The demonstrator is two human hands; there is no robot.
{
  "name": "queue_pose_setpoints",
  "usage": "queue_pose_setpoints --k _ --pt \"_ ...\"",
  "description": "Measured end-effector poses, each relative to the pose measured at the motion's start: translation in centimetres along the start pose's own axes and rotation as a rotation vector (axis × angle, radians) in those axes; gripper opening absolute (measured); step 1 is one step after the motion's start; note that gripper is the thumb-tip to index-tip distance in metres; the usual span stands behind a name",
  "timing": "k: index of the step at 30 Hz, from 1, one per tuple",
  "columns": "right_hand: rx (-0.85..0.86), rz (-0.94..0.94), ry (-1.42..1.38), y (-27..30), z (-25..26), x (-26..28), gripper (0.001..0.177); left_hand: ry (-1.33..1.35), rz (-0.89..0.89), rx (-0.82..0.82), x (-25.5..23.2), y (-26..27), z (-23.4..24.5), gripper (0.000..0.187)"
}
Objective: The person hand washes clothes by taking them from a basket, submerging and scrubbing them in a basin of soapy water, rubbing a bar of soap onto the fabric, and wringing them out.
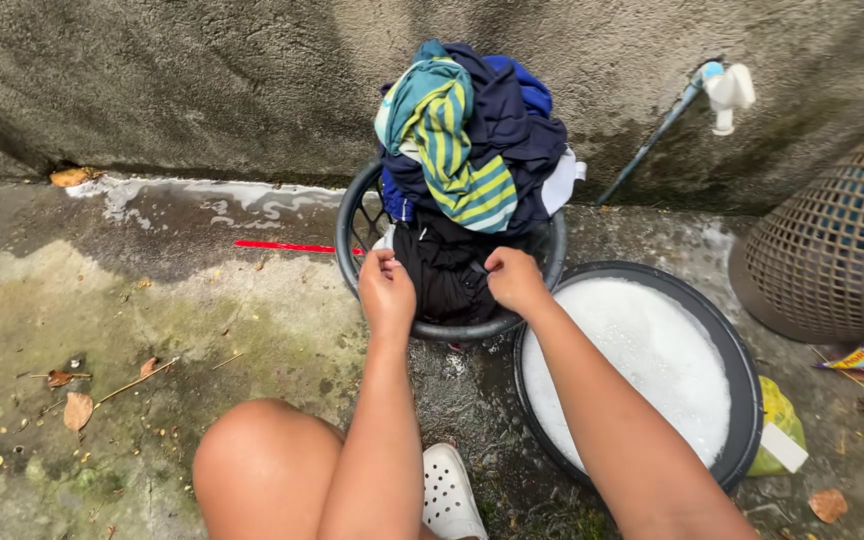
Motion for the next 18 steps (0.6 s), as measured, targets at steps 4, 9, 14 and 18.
queue_pose_setpoints --k 4,9,14,18 --pt "0.291 -0.026 0.254 -3.3 -4.9 -0.6 0.039 -0.204 -0.194 0.028 -3.5 1.1 1.1 0.015" --pt "0.356 -0.481 0.435 -6.2 -10.1 -1.7 0.078 -0.445 -0.23 -0.043 -2.1 0.3 0.7 0.012" --pt "-0.372 -0.78 -0.273 -9.7 -14.7 -9.6 0.038 -0.548 -0.105 0.162 -2.7 -0.2 0.4 0.013" --pt "-0.682 -1.083 -1.326 -13.1 -16.0 -14.3 0.017 -0.504 -0.099 0.109 -2.8 -0.5 0.4 0.013"
Point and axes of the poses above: each hand's wrist, its own y-axis away from the middle knuckle, its own z-axis out of the back of the hand, x = y × z, the point moved 2 cm from there along -y, towards the middle knuckle, and after that the axes turned 1 degree about y, right-handed, at the moved point
